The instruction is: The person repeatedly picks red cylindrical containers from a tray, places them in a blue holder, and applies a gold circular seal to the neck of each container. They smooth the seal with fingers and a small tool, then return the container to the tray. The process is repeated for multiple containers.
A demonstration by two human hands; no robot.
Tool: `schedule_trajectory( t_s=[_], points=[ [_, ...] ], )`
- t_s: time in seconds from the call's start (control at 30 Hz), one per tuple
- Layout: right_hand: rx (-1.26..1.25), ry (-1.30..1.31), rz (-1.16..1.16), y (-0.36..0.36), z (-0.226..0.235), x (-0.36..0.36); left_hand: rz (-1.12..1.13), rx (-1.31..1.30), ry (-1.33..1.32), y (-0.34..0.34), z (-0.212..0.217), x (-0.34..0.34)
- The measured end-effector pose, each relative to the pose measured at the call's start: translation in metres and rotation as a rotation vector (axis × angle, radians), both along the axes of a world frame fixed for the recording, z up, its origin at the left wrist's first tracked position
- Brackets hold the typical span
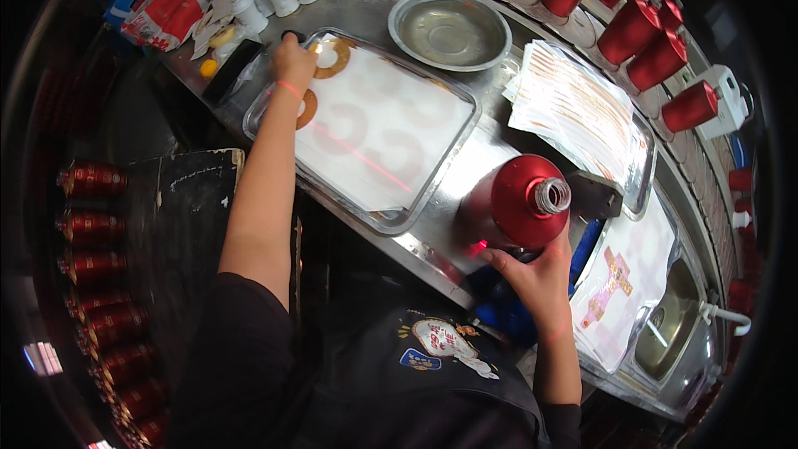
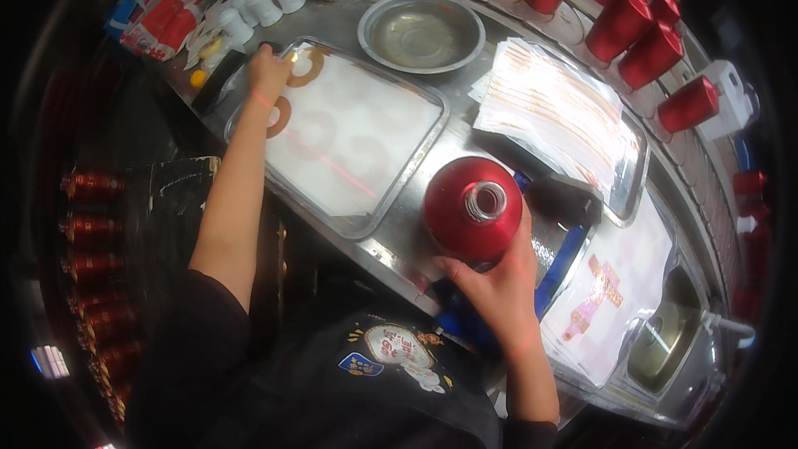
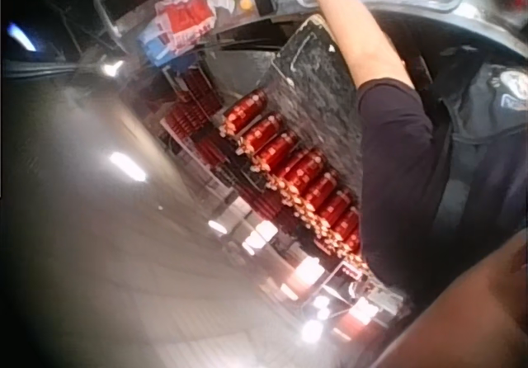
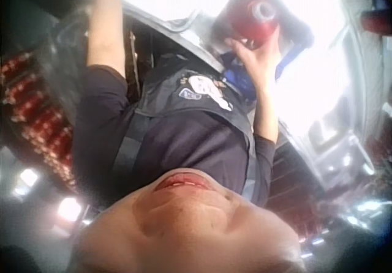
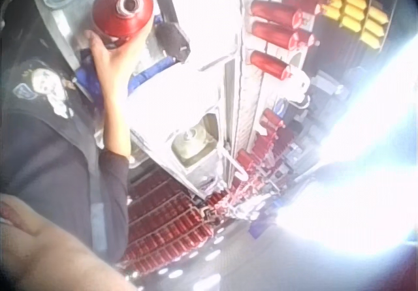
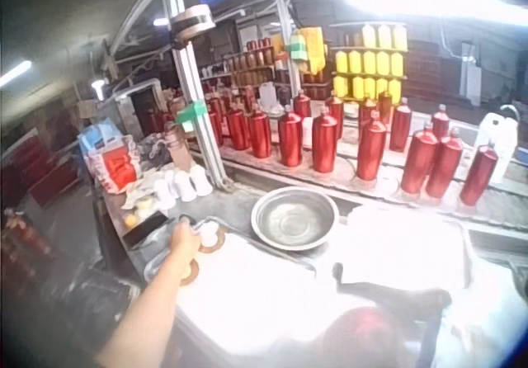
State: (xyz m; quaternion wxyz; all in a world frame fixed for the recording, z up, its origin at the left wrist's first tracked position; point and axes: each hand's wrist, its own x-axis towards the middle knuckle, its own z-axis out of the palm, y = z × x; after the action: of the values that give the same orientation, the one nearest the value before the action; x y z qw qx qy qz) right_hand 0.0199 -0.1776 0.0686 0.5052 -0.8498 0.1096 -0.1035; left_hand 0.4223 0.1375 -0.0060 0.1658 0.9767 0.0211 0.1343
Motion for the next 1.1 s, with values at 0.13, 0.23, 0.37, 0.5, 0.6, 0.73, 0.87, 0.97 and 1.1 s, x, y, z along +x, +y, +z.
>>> schedule_trajectory(
  t_s=[0.13,0.23,0.37,0.5,0.6,0.73,0.87,0.97,1.1],
  points=[
    [0.036,0.047,-0.138,0.007,0.003,-0.017,0.068,0.09,-0.118,-0.002,0.012,-0.004],
    [0.09,-0.06,-0.228,0.017,0.008,-0.041,0.005,-0.009,-0.116,-0.014,0.031,-0.026],
    [0.08,-0.11,-0.143,0.038,0.015,-0.063,-0.132,-0.274,-0.07,-0.044,0.059,-0.082],
    [0.397,-0.05,0.073,0.071,0.008,-0.046,-0.254,-0.886,0.044,-0.073,0.091,-0.172],
    [0.762,0.098,0.129,0.095,-0.002,-0.028,-0.358,-1.199,0.123,-0.091,0.115,-0.247],
    [1.084,0.122,0.162,0.111,-0.002,-0.031,-0.416,-1.399,0.348,-0.095,0.14,-0.313],
    [1.237,0.036,0.045,0.111,0.012,-0.054,-0.458,-1.526,0.398,-0.096,0.149,-0.342],
    [1.147,-0.043,-0.084,0.107,0.021,-0.067,-0.479,-1.555,0.45,-0.098,0.15,-0.355],
    [1.053,-0.114,-0.218,0.093,0.023,-0.076,-0.534,-1.572,0.469,-0.108,0.147,-0.366]
  ],
)
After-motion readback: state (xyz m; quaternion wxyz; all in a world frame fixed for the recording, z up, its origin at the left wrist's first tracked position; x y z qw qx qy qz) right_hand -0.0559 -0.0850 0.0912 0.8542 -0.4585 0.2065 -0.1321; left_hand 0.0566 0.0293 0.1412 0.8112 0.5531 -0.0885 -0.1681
